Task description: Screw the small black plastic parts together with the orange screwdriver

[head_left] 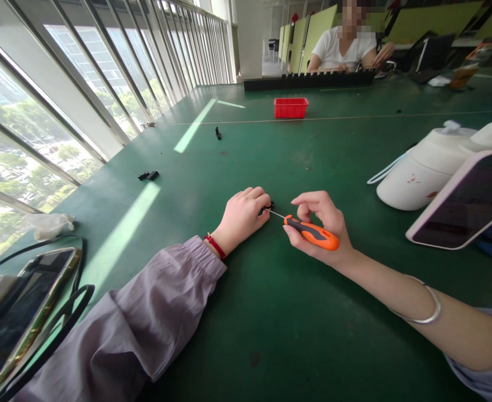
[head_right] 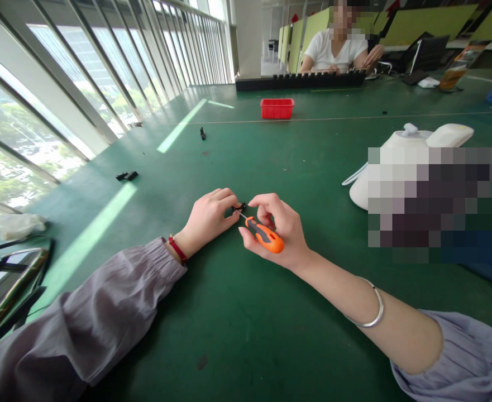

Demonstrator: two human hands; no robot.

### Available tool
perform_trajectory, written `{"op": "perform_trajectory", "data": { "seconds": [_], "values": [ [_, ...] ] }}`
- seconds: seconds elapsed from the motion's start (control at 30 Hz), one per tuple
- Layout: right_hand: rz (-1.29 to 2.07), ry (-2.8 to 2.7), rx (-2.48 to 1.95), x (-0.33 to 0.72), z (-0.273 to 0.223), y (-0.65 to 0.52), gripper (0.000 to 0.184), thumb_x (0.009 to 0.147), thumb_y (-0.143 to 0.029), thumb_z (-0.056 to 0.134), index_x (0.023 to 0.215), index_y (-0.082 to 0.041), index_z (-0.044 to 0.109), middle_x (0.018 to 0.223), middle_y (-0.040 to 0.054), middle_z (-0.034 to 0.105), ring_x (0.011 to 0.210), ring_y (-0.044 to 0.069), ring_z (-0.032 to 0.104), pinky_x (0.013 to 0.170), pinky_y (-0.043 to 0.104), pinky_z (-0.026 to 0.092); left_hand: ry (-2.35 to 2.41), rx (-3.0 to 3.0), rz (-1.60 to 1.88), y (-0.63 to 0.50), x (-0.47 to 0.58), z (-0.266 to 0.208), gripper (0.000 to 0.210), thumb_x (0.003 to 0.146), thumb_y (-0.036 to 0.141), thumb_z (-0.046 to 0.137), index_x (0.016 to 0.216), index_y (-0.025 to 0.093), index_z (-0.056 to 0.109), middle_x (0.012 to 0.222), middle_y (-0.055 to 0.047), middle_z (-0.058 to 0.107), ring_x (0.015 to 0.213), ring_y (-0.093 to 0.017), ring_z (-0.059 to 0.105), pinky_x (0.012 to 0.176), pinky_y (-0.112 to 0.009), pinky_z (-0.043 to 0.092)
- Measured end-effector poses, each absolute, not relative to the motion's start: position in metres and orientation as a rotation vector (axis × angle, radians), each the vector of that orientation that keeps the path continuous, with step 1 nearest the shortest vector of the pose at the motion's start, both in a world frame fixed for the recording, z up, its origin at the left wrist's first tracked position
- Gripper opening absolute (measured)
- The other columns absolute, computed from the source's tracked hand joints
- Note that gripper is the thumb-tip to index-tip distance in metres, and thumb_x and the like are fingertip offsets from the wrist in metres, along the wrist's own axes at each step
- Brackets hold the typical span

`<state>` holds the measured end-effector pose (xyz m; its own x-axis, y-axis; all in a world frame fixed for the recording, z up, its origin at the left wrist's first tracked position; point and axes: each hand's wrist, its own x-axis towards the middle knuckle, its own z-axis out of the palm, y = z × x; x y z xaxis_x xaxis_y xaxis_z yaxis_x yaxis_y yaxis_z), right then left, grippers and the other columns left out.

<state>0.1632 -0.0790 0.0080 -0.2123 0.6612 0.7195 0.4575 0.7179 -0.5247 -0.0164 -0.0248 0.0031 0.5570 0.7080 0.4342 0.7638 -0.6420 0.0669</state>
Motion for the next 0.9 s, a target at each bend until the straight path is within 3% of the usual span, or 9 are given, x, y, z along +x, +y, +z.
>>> {"op": "perform_trajectory", "data": {
  "seconds": [0.17,0.33,0.4,0.47,0.57,0.63,0.73,0.9],
  "values": [
    [0.159,-1.922,-0.885,0.164,0.008,-0.08,0.014,0.079,-0.021,0.059,0.089,-0.025,0.05,0.055,-0.0058,0.053,0.052,0.012,0.051,0.059,0.028,0.047,-1.274,-2.657,-0.65,-0.024,-0.016,0.003,0.009,0.08,0.017,0.053,0.08,0.02,0.062,0.087,-0.003,0.062,0.081,-0.017,0.055,0.069,-0.029,0.041],
    [0.159,-1.809,-0.82,0.164,0.004,-0.076,0.034,0.073,-0.019,0.061,0.1,-0.026,0.044,0.086,0.0024,0.055,0.073,0.016,0.058,0.065,0.03,0.053,-1.272,-2.651,-0.66,-0.024,-0.017,0.002,0.009,0.081,0.019,0.053,0.08,0.02,0.062,0.086,-0.003,0.062,0.08,-0.017,0.055,0.068,-0.028,0.04],
    [0.176,-1.847,-0.802,0.164,0.004,-0.075,0.041,0.071,-0.024,0.063,0.106,-0.026,0.042,0.087,0.0024,0.052,0.071,0.015,0.056,0.062,0.031,0.052,-1.269,-2.651,-0.659,-0.024,-0.017,0.002,0.008,0.08,0.018,0.054,0.08,0.02,0.062,0.086,-0.002,0.062,0.081,-0.017,0.054,0.069,-0.029,0.04],
    [0.164,-1.892,-0.818,0.165,0.005,-0.076,0.044,0.072,-0.029,0.065,0.109,-0.025,0.042,0.076,-0.001,0.051,0.061,0.014,0.053,0.056,0.03,0.05,-1.267,-2.653,-0.654,-0.024,-0.017,0.002,0.008,0.079,0.018,0.055,0.081,0.02,0.062,0.087,-0.002,0.063,0.081,-0.017,0.055,0.069,-0.029,0.041],
    [0.074,-1.937,-0.826,0.166,0.009,-0.079,0.021,0.077,-0.029,0.059,0.096,-0.024,0.051,0.057,-0.0051,0.051,0.049,0.012,0.051,0.052,0.028,0.047,-1.271,-2.647,-0.648,-0.024,-0.017,0.002,0.008,0.081,0.019,0.054,0.081,0.02,0.062,0.088,-0.002,0.063,0.082,-0.017,0.055,0.07,-0.03,0.04],
    [-0.005,-1.917,-0.812,0.168,0.011,-0.081,0.004,0.08,-0.027,0.054,0.083,-0.024,0.054,0.055,-0.0037,0.058,0.049,0.012,0.054,0.052,0.027,0.046,-1.279,-2.63,-0.652,-0.024,-0.016,0.002,0.009,0.082,0.02,0.052,0.081,0.02,0.062,0.088,-0.002,0.064,0.082,-0.017,0.055,0.071,-0.03,0.04],
    [-0.074,-1.821,-0.798,0.171,0.012,-0.08,0.005,0.081,-0.026,0.054,0.077,-0.024,0.056,0.063,-0.0012,0.065,0.052,0.013,0.058,0.051,0.027,0.047,-1.299,-2.614,-0.664,-0.024,-0.016,0.001,0.011,0.084,0.021,0.051,0.082,0.02,0.062,0.087,-0.002,0.064,0.082,-0.018,0.055,0.071,-0.03,0.039],
    [0.014,-1.845,-0.921,0.176,0.007,-0.066,0.003,0.083,-0.025,0.058,0.085,-0.022,0.06,0.073,0.0013,0.067,0.06,0.014,0.06,0.057,0.027,0.047,-1.364,-2.592,-0.702,-0.022,-0.017,0.0,0.01,0.084,0.022,0.052,0.085,0.02,0.062,0.087,-0.002,0.065,0.084,-0.018,0.056,0.072,-0.031,0.04]
  ]
}}
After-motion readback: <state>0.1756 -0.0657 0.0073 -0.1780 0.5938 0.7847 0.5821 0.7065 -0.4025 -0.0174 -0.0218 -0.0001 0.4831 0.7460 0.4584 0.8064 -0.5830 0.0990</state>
